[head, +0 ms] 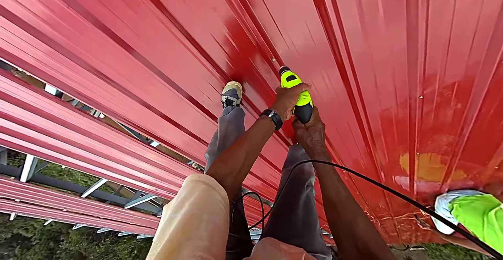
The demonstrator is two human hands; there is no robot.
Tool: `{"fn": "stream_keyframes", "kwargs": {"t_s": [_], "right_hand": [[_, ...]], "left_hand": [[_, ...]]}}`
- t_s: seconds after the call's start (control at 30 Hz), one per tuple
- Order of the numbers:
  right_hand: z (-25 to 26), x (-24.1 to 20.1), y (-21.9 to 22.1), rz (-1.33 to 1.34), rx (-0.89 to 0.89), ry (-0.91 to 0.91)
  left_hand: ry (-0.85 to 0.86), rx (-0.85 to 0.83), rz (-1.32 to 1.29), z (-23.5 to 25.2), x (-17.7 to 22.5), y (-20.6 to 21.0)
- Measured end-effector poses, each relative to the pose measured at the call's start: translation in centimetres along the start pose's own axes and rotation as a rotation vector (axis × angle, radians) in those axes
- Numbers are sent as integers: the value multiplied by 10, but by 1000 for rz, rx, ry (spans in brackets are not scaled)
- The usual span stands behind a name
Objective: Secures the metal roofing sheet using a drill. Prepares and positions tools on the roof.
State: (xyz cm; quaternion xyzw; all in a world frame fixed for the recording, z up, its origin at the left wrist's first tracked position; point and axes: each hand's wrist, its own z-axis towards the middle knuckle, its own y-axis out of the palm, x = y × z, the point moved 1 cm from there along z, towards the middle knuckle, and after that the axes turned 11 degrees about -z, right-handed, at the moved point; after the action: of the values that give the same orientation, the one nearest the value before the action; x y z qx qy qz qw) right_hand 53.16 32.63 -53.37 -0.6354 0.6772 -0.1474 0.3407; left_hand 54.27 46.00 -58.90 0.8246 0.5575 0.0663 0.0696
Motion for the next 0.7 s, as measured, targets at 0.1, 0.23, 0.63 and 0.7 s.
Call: {"fn": "stream_keyframes", "kwargs": {"t_s": [0.1, 0.23, 0.63, 0.7], "right_hand": [[21, -6, 7, 9, -13, -35], [35, -11, 15, -55, -23, -26], [54, -16, 24, -110, -40, -7], [55, -16, 27, -119, -44, -5]], "left_hand": [[26, 56, -48, 19, 10, -4], [30, 58, -97, 33, 17, -10], [67, 57, -166, 56, 20, -17], [85, 31, -172, 58, 19, -20]]}}
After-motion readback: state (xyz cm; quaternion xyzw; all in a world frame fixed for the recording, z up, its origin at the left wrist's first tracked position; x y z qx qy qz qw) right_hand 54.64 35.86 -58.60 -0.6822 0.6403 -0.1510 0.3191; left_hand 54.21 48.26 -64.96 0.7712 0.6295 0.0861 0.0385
